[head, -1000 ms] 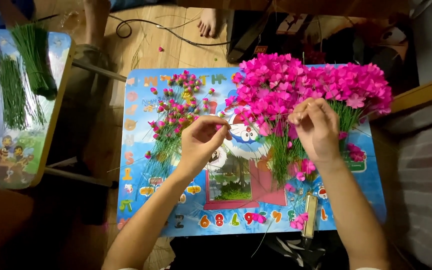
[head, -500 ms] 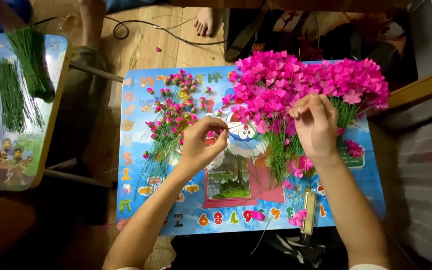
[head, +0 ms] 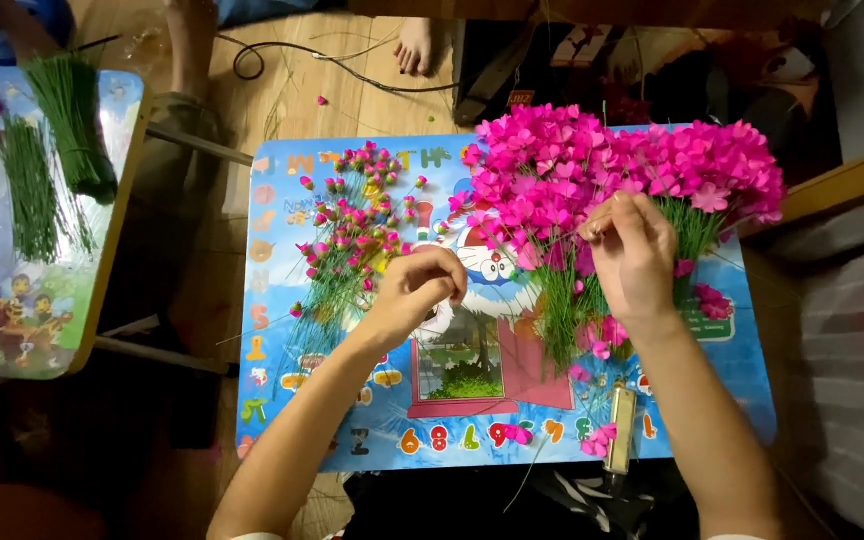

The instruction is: The person is bunching small pink flowers and securing them with wire on a low table while sitting on the floor.

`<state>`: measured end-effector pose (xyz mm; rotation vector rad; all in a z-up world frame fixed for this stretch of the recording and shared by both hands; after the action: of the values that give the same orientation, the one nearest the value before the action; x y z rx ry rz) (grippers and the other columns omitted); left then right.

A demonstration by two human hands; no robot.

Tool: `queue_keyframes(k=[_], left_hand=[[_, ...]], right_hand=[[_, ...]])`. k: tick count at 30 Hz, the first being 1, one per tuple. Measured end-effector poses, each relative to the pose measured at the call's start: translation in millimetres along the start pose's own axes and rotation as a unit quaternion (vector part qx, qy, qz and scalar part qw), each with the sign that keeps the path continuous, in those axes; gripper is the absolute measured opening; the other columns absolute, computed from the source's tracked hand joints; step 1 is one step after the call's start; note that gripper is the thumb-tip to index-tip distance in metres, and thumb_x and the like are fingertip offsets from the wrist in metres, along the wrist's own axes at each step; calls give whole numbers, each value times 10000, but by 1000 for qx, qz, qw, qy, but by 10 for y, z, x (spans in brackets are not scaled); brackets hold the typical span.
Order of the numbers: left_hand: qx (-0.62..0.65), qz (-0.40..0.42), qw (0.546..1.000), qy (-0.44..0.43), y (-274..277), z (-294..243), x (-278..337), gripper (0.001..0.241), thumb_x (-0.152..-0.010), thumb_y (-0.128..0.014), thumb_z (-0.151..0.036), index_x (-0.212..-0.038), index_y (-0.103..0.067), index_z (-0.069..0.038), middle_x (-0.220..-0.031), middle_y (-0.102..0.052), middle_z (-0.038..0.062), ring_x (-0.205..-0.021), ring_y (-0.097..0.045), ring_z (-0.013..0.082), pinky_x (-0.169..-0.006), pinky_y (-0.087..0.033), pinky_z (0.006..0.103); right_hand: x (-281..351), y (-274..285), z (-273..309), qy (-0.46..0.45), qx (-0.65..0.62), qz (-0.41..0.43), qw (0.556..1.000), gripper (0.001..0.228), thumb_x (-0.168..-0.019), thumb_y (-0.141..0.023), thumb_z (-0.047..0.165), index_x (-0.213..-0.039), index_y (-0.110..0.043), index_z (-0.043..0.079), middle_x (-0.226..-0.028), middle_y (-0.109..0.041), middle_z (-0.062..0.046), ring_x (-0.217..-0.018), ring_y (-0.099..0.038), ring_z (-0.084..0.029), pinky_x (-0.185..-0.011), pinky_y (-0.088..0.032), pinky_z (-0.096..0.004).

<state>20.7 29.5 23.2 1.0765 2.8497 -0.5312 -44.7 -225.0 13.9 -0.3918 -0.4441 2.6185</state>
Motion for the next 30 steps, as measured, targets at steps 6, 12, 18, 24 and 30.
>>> queue_keyframes(k=[6, 12, 18, 24, 30], left_hand=[[-41, 47, 997, 39, -28, -129, 25, 147, -749, -482, -113, -672, -601, -74, -589, -501, 48, -569, -391, 111, -535, -372, 248], [46, 61, 997, -1, 87, -6, 55, 71, -821, -591, -38, -861, -572, -93, -780, -542, -26, -674, -463, 62, -624, -406, 195], [71, 32, 996, -49, 118, -187, 110, 116, -880, -658, -104, -980, -607, -74, -818, -668, 34, -710, -647, 90, -677, -555, 198], [38, -9, 999, -19, 86, -178, 61, 193, -883, -643, -130, -1019, -544, -36, -864, -678, 103, -710, -657, 137, -647, -546, 233], [54, -13, 997, -59, 157, -163, 18, 173, -918, -630, -92, -1044, -551, -4, -911, -683, 114, -746, -690, 171, -656, -585, 238]], right_hand=[[75, -94, 58, 16, 24, -1, 1000, 270, -1026, -497, 61, -758, -528, 41, -701, -493, -84, -685, -476, -152, -711, -448, -270], [100, 121, 24, -35, 33, 7, 999, 111, -1013, -537, 95, -908, -557, 122, -854, -570, 5, -799, -537, -120, -834, -519, -255], [-110, 749, -658, -53, 71, 64, 994, 230, -1171, -475, 379, -982, -524, 258, -892, -505, 131, -833, -451, 16, -875, -389, -138], [22, 262, -186, -61, 120, 28, 991, 206, -1146, -508, 347, -952, -513, 276, -859, -503, 151, -821, -440, 3, -890, -388, -157], [14, 294, -222, -49, 128, 28, 990, 178, -1160, -489, 372, -1018, -486, 265, -909, -478, 140, -838, -419, 2, -880, -384, -164]])
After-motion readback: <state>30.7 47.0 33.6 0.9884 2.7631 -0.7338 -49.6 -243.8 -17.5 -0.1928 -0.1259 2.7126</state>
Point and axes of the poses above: each hand's wrist, its own x-axis away from the middle knuckle, its own y-axis out of the back of the hand, z = x × y, the point moved 1 cm from there along -x, towards the middle knuckle
